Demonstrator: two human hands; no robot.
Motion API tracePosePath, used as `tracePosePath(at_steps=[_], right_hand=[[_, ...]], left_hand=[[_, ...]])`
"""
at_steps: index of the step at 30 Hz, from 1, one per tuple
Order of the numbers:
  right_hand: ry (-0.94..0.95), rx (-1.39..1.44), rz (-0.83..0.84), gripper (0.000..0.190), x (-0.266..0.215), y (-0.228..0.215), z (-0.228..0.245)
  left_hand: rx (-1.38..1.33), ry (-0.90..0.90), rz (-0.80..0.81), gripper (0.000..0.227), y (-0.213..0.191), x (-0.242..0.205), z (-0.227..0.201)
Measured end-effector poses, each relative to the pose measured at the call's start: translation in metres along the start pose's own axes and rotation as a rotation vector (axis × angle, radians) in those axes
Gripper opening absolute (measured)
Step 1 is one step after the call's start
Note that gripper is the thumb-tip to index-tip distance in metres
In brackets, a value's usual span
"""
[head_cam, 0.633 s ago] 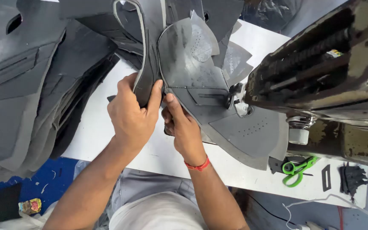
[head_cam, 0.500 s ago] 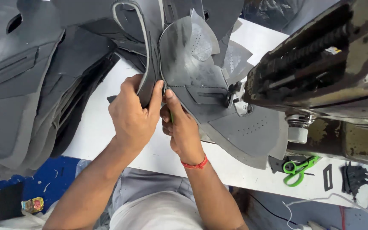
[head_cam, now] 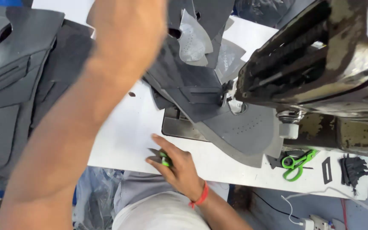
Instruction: The person uses a sewing machine to stitch black rubber-like material pieces. They guide the material under the needle, attach smaller rectangular strips to the main pieces, and trim excess threads with scissors. The person repeatedly picks up new pieces from a stack, aligns them, and sews them together.
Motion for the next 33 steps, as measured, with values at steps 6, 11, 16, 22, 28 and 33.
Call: tracePosePath(at_steps=[6,11,16,22,28,33], right_hand=[[-0.011,-0.131,-0.321,0.071,-0.016,-0.054,0.0],[0.128,-0.276,-0.577,0.061,-0.016,-0.104,0.01],[0.124,-0.224,-0.566,0.053,-0.012,-0.108,0.014],[0.178,-0.259,-0.595,0.05,-0.023,-0.108,0.007],[0.131,-0.228,-0.638,0.046,-0.02,-0.112,0.006],[0.102,-0.194,-0.652,0.043,-0.013,-0.121,0.0]], left_hand=[[-0.819,0.153,0.695,0.075,0.058,-0.043,-0.052],[-0.851,-0.152,1.004,0.081,0.036,-0.091,-0.058],[-1.102,-0.075,0.765,0.074,0.023,-0.111,-0.072],[-1.211,-0.277,0.923,0.073,0.028,-0.111,-0.071],[-1.15,-0.295,0.937,0.074,0.037,-0.104,-0.072],[-1.126,-0.143,0.73,0.073,0.037,-0.091,-0.077]])
Point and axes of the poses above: each hand's wrist, its own x-axis towards the middle knuckle, its own y-axis out of the palm, z = x × y, the point moved 3 cm from there along x, towards the middle knuckle, and after that the axes turned 7 degrees about -y, right-handed, at the moved point
